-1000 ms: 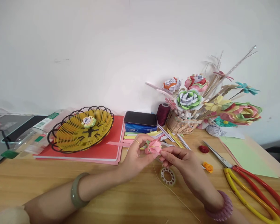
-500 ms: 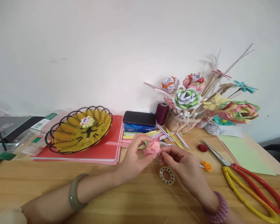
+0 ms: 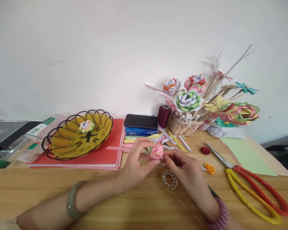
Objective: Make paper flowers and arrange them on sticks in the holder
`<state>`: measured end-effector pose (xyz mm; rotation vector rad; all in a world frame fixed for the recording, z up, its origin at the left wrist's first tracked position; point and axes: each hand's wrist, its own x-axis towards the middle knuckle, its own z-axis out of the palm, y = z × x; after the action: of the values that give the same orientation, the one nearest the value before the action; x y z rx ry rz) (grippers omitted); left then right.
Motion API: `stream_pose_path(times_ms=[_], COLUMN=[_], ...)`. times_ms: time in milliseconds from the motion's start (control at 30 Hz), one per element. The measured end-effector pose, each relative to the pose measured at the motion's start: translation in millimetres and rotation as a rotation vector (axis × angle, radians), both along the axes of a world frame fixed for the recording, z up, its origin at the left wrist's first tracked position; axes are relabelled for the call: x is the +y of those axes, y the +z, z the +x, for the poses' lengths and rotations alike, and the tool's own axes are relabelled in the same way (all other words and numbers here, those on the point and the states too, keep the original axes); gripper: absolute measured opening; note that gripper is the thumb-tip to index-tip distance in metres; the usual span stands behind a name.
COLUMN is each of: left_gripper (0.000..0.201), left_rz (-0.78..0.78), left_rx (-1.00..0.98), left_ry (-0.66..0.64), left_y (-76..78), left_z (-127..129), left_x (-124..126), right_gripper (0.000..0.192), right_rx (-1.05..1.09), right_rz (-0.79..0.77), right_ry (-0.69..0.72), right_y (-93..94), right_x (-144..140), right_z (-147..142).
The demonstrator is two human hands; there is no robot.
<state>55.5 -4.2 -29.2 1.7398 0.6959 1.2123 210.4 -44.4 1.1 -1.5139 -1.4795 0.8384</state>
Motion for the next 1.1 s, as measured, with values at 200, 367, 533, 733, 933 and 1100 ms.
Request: stream_pose_path(times_ms=[200,367,533,733,933,1100], left_gripper=[0.031,0.030,0.030,0.028,0.030,0.030], left_rz=[0.021,0.034,0.023,0.029,0.022,0.011], left_rx=[0.012,0.012,0.010,0.006,0.000,-0.021], left_ry=[0.000,0.006,0.035,0.059,0.051,0.036], left_y=[-0.3,-0.2,-1.4,-1.1,-2.3,-2.3], left_z=[0.5,0.5,-0.8,-0.8,-0.6,0.1], left_x=[-0.9,-1.0,0.0,0.8,0.6,0.9], right_gripper=[0.016,0.016,0.023,0.027,0.027,0.027], right_rx=[0.001,0.088,0.376,0.555,0.549,0.476], right_rz=[-0.005,-0.048,-0.147,-0.232,-0.224,-0.169], right_ry=[-0.019,-0.018,0.015,0.033,0.038,0.074], right_y=[2.6,5.5,5.6,4.8,4.4,2.8], right_x=[-0.7,-1.1,2.5,5.2,4.3,5.1], right_z=[-2.2,-2.3,0.3,0.9,0.8,0.5])
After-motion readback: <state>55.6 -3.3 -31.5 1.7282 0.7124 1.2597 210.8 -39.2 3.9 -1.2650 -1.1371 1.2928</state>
